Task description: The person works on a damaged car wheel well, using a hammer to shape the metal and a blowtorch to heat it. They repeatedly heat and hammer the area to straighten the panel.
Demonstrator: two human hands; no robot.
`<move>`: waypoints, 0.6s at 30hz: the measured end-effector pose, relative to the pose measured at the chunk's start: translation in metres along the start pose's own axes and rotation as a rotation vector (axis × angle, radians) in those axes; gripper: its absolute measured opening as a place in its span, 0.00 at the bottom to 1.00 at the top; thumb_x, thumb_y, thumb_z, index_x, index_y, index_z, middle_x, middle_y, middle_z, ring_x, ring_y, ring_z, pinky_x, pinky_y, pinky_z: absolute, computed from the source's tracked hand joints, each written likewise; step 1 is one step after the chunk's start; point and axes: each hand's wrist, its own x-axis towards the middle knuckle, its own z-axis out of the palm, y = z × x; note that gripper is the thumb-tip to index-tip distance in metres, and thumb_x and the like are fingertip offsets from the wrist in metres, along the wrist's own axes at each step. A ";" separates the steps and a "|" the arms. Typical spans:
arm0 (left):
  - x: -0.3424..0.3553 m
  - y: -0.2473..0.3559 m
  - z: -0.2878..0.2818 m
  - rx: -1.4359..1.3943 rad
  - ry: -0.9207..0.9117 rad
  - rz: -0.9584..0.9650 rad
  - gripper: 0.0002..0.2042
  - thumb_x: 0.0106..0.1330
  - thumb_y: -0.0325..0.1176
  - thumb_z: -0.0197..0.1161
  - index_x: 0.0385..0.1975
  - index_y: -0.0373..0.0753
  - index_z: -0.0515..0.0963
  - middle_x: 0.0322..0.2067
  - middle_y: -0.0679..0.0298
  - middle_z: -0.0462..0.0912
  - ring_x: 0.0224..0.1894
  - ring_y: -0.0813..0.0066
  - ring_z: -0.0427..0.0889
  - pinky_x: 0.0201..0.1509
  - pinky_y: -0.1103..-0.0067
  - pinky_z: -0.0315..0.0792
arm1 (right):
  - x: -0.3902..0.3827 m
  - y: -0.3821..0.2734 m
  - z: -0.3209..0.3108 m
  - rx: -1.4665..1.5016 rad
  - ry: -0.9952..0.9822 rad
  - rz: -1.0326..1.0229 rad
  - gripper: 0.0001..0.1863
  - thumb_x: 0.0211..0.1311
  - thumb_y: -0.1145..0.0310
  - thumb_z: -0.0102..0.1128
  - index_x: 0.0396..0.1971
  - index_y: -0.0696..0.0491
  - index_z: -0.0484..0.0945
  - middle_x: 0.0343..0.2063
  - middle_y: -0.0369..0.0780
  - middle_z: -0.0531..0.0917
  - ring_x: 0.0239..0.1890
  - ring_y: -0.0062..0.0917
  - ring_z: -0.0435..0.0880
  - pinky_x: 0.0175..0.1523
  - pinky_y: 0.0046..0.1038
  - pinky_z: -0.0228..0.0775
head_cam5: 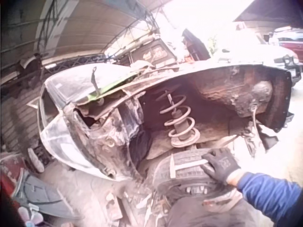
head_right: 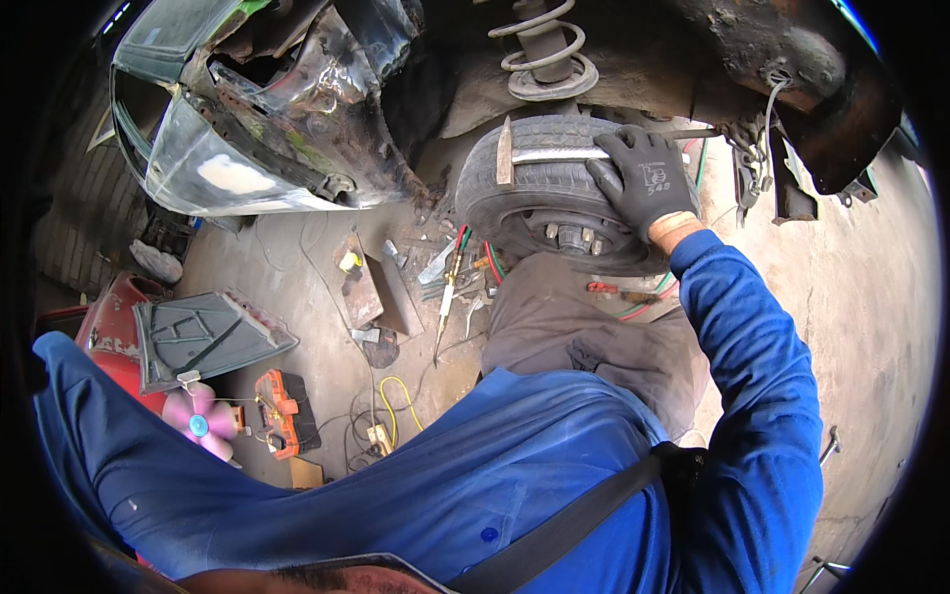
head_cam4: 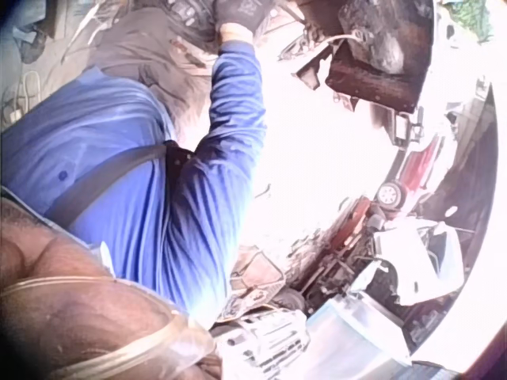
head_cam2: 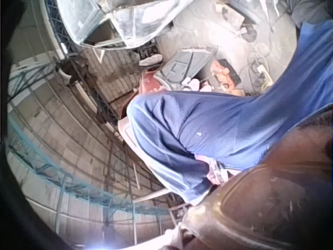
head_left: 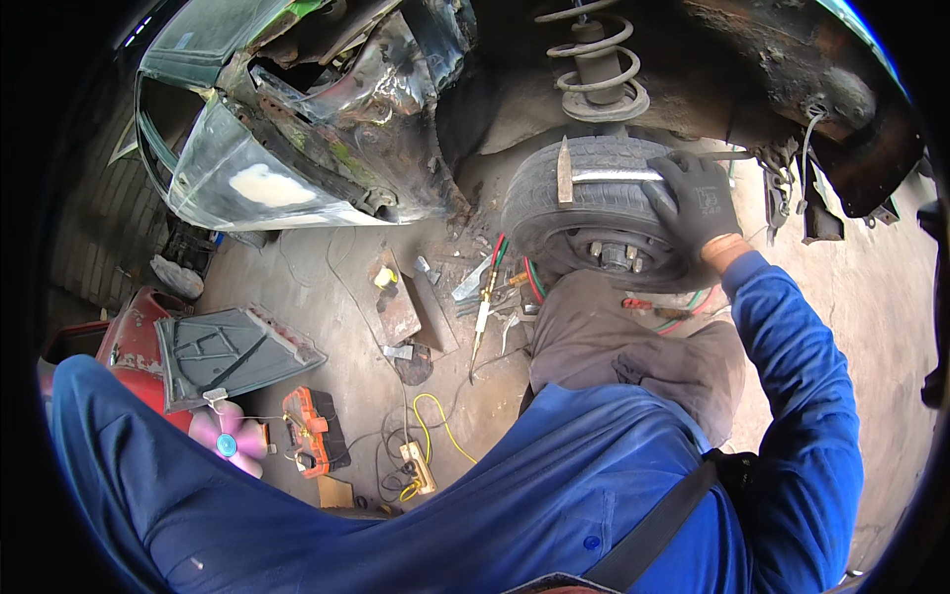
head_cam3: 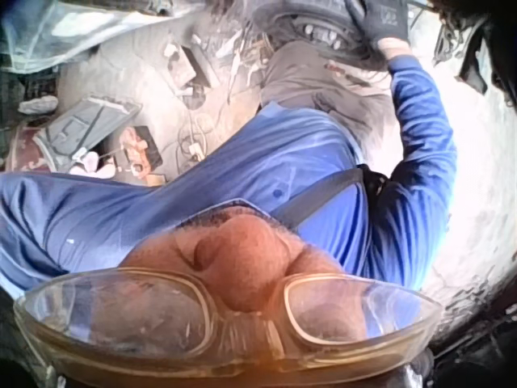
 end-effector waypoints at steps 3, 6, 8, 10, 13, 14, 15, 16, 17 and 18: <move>-0.004 -0.001 0.003 -0.058 -0.014 0.012 0.07 0.73 0.29 0.64 0.39 0.33 0.85 0.33 0.56 0.86 0.35 0.65 0.84 0.51 0.65 0.83 | 0.000 -0.002 -0.004 -0.027 -0.065 0.007 0.22 0.77 0.47 0.60 0.61 0.43 0.84 0.60 0.45 0.82 0.63 0.43 0.80 0.67 0.48 0.70; -0.008 -0.003 0.006 -0.122 -0.031 0.023 0.06 0.72 0.29 0.64 0.38 0.33 0.85 0.31 0.56 0.85 0.33 0.65 0.84 0.50 0.65 0.83 | 0.001 -0.005 -0.009 -0.045 -0.103 0.023 0.23 0.78 0.47 0.59 0.62 0.43 0.83 0.60 0.45 0.82 0.63 0.43 0.81 0.67 0.49 0.70; -0.013 -0.006 0.007 -0.171 -0.036 0.032 0.06 0.72 0.28 0.64 0.37 0.32 0.85 0.30 0.56 0.85 0.32 0.65 0.84 0.49 0.65 0.84 | 0.001 -0.007 -0.012 -0.037 -0.145 0.048 0.23 0.79 0.47 0.58 0.63 0.43 0.83 0.60 0.45 0.82 0.63 0.44 0.82 0.66 0.49 0.70; -0.020 -0.011 0.006 -0.222 -0.042 0.058 0.06 0.71 0.28 0.64 0.36 0.32 0.85 0.29 0.55 0.85 0.31 0.65 0.84 0.48 0.64 0.84 | 0.004 -0.009 -0.015 -0.032 -0.176 0.066 0.23 0.79 0.46 0.57 0.64 0.43 0.82 0.61 0.46 0.83 0.62 0.44 0.83 0.66 0.49 0.71; -0.034 -0.021 0.003 -0.302 -0.052 0.092 0.06 0.71 0.28 0.65 0.35 0.32 0.85 0.28 0.55 0.85 0.29 0.65 0.84 0.47 0.64 0.84 | 0.006 -0.015 -0.018 -0.052 -0.197 0.089 0.23 0.79 0.47 0.58 0.63 0.43 0.83 0.61 0.46 0.83 0.60 0.45 0.84 0.63 0.50 0.73; -0.040 -0.026 0.002 -0.336 -0.054 0.192 0.06 0.71 0.28 0.65 0.35 0.32 0.85 0.27 0.55 0.85 0.29 0.65 0.84 0.47 0.64 0.85 | 0.005 -0.016 -0.019 -0.008 -0.193 0.109 0.23 0.78 0.48 0.59 0.63 0.43 0.84 0.60 0.46 0.84 0.59 0.45 0.85 0.62 0.50 0.74; -0.047 -0.034 0.000 -0.357 -0.055 0.124 0.06 0.70 0.28 0.65 0.34 0.32 0.85 0.27 0.55 0.85 0.28 0.65 0.83 0.47 0.64 0.85 | 0.005 -0.017 -0.019 -0.033 -0.191 0.109 0.23 0.77 0.49 0.60 0.63 0.43 0.84 0.58 0.46 0.84 0.57 0.46 0.85 0.62 0.49 0.74; -0.054 -0.041 0.002 -0.390 -0.050 0.153 0.06 0.70 0.28 0.65 0.34 0.32 0.84 0.26 0.55 0.84 0.28 0.65 0.83 0.46 0.64 0.85 | 0.005 -0.017 -0.018 -0.048 -0.161 0.097 0.23 0.77 0.49 0.61 0.63 0.44 0.84 0.58 0.46 0.84 0.57 0.46 0.85 0.61 0.49 0.74; -0.062 -0.049 0.001 -0.419 -0.044 0.173 0.06 0.70 0.28 0.65 0.33 0.31 0.84 0.26 0.55 0.84 0.27 0.65 0.83 0.46 0.63 0.85 | 0.005 -0.017 -0.017 -0.063 -0.170 0.091 0.23 0.76 0.49 0.62 0.63 0.44 0.84 0.57 0.46 0.84 0.56 0.46 0.85 0.61 0.49 0.74; -0.070 -0.056 0.001 -0.441 -0.027 0.188 0.06 0.70 0.27 0.65 0.33 0.31 0.84 0.25 0.55 0.84 0.27 0.65 0.83 0.45 0.63 0.85 | 0.005 -0.017 -0.017 -0.029 -0.153 0.108 0.23 0.75 0.51 0.64 0.62 0.45 0.85 0.56 0.46 0.84 0.57 0.46 0.84 0.61 0.48 0.74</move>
